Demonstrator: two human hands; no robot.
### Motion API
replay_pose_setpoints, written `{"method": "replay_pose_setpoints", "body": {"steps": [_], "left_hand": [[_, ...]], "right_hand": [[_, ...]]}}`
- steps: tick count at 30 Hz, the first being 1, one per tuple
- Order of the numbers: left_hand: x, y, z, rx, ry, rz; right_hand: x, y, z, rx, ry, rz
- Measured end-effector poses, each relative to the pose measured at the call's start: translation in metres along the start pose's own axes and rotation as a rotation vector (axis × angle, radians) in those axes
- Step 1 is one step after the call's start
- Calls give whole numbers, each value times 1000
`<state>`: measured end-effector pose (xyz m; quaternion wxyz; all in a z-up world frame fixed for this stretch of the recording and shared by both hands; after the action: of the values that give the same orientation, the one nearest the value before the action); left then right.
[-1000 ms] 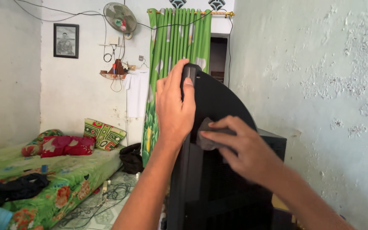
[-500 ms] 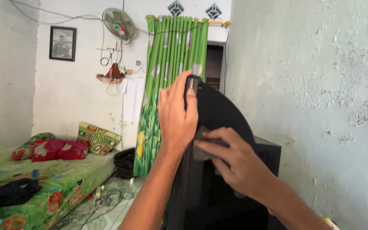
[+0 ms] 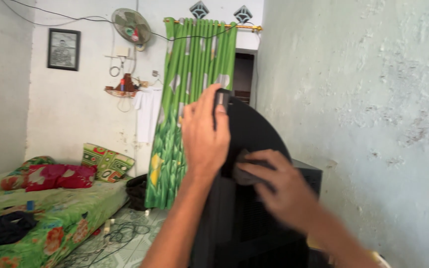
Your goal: The person wipes the back and side surfaces of a television with a cloth, then sprays a cleaning solution from a spray bottle and continues wiping. The person repeats spraying and wiping across different areas of the television casing.
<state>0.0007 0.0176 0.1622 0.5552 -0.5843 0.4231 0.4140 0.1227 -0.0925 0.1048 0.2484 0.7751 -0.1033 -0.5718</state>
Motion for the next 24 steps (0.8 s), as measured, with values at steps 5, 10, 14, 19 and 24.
{"method": "replay_pose_setpoints", "body": {"steps": [5,10,14,19,24], "left_hand": [[0,-1,1,3,22,36],[1,-3,1,4,41,42],[-1,-4,5,5,80,83],[10,-4,0,75,75,200],[40,1,-2,131,236,285]], "right_hand": [[50,-27,-1,-88,-85,-296],[80,0,-72,-1,-436,-653],[88,-24,-57,34,-341,-614],[90,0,-101,56,-372,-590],[86,14,-124,-2,-453,-577]]}}
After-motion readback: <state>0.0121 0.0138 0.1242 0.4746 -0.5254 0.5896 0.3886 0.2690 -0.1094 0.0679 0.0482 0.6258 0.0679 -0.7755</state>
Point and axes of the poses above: each hand's wrist, its own x-axis away from the middle knuckle, its own y-axis out of the back of the hand, z = x × y, the point moved 8 cm from there along -x, towards the middle knuckle, and after that the axes turned 2 degrees about -x, right-handed, at the moved point
